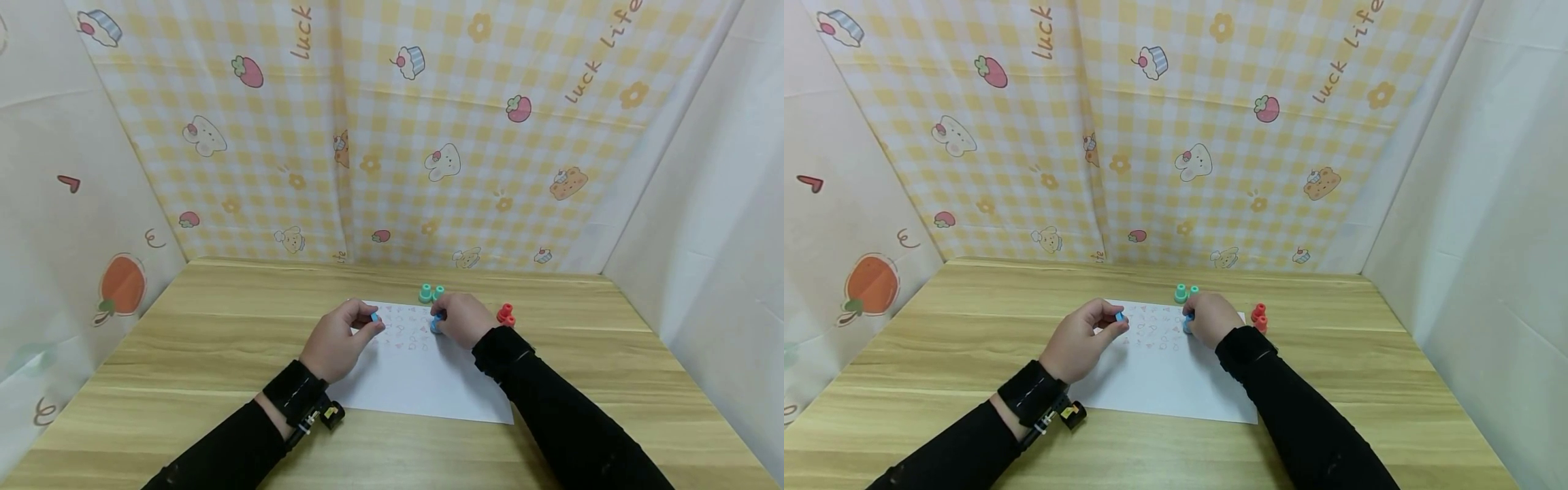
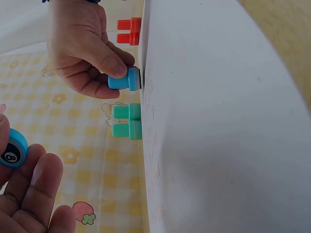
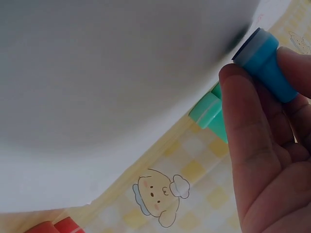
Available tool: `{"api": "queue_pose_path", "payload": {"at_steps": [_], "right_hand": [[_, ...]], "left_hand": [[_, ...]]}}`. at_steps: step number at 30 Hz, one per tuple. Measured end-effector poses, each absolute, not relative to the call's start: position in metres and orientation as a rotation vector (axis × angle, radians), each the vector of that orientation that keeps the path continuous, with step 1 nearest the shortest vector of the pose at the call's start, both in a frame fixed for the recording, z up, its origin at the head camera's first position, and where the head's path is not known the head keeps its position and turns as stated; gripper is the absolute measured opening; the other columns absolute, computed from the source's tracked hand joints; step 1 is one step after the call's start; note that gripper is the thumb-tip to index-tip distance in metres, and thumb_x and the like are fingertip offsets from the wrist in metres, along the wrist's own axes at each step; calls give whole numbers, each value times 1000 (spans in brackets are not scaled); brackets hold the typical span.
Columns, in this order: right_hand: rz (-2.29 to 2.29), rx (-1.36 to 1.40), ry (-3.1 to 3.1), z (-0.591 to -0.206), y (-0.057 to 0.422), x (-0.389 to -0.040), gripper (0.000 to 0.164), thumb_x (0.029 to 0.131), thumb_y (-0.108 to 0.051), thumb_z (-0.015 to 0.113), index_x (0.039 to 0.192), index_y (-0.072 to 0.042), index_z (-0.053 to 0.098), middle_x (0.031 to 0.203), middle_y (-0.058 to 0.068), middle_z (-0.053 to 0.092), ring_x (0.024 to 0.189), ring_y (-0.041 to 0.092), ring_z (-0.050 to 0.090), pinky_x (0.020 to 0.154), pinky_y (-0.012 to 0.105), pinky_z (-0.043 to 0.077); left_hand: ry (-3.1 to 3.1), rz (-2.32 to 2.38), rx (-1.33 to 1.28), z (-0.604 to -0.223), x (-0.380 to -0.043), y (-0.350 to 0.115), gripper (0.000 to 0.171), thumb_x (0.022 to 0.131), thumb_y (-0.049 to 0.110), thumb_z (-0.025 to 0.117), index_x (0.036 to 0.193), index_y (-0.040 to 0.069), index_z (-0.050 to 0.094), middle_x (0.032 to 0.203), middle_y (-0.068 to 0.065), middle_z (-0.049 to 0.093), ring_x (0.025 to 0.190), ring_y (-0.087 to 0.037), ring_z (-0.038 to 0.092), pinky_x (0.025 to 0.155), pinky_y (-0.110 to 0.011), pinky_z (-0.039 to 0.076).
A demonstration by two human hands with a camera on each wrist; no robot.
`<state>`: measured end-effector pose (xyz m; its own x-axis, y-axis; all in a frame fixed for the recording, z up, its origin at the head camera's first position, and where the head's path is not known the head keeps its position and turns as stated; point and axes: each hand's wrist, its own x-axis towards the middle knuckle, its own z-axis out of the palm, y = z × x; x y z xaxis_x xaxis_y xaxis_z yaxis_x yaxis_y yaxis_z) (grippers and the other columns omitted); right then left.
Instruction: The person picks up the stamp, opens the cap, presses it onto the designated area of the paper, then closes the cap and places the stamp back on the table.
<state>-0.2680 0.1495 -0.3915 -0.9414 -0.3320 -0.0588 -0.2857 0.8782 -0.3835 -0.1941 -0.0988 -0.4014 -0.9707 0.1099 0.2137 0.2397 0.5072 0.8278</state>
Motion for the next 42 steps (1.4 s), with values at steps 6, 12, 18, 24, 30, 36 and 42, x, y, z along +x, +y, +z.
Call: {"api": "queue_pose_path", "payload": {"at_steps": [6, 12, 18, 24, 30, 36, 42], "right_hand": [[-584, -466, 2916, -392, 149, -268, 14, 95, -11, 78, 109, -7, 78, 96, 2, 71, 86, 17, 61, 88, 37, 57], [-596, -461, 2911, -393, 148, -269, 13, 95, -10, 78, 108, -8, 78, 97, 3, 71, 86, 18, 61, 88, 36, 58], [-601, -458, 2910, -394, 148, -269, 12, 95, -10, 78, 106, -8, 78, 96, 3, 70, 86, 18, 61, 87, 36, 58], [-615, -432, 2900, -396, 148, -269, 12, 95, -10, 79, 107, -9, 78, 96, 2, 70, 86, 18, 61, 87, 36, 58], [-614, -421, 2898, -397, 148, -269, 12, 94, -11, 79, 107, -9, 78, 96, 2, 70, 86, 18, 61, 88, 36, 58], [-589, -428, 2903, -396, 147, -269, 13, 95, -11, 78, 108, -10, 78, 97, 2, 71, 87, 17, 61, 90, 37, 59], [-505, -464, 2913, -394, 145, -267, 14, 96, -10, 74, 110, -10, 79, 104, 4, 75, 89, 18, 63, 93, 40, 59]], "left_hand": [[-2610, -1459, -306, -402, -194, -98, 16, 101, 20, 73, 116, 14, 70, 97, 8, 75, 93, -11, 69, 78, -27, 56], [-2611, -1445, -309, -402, -194, -99, 17, 101, 21, 73, 116, 14, 70, 97, 8, 74, 93, -11, 69, 79, -28, 56], [-2610, -1440, -317, -402, -194, -99, 16, 102, 21, 72, 115, 13, 70, 97, 9, 74, 93, -11, 69, 81, -29, 57], [-2615, -1425, -323, -403, -195, -99, 18, 101, 22, 72, 116, 11, 70, 97, 9, 74, 93, -10, 69, 81, -29, 57], [-2611, -1432, -319, -403, -195, -99, 17, 101, 22, 73, 115, 11, 70, 96, 9, 74, 93, -10, 70, 80, -28, 57], [-2610, -1431, -321, -403, -195, -99, 17, 101, 21, 73, 116, 12, 70, 96, 8, 74, 93, -11, 70, 79, -28, 56], [-2615, -1428, -322, -402, -194, -99, 17, 101, 22, 73, 115, 12, 70, 97, 8, 74, 93, -10, 69, 79, -27, 56]]}}
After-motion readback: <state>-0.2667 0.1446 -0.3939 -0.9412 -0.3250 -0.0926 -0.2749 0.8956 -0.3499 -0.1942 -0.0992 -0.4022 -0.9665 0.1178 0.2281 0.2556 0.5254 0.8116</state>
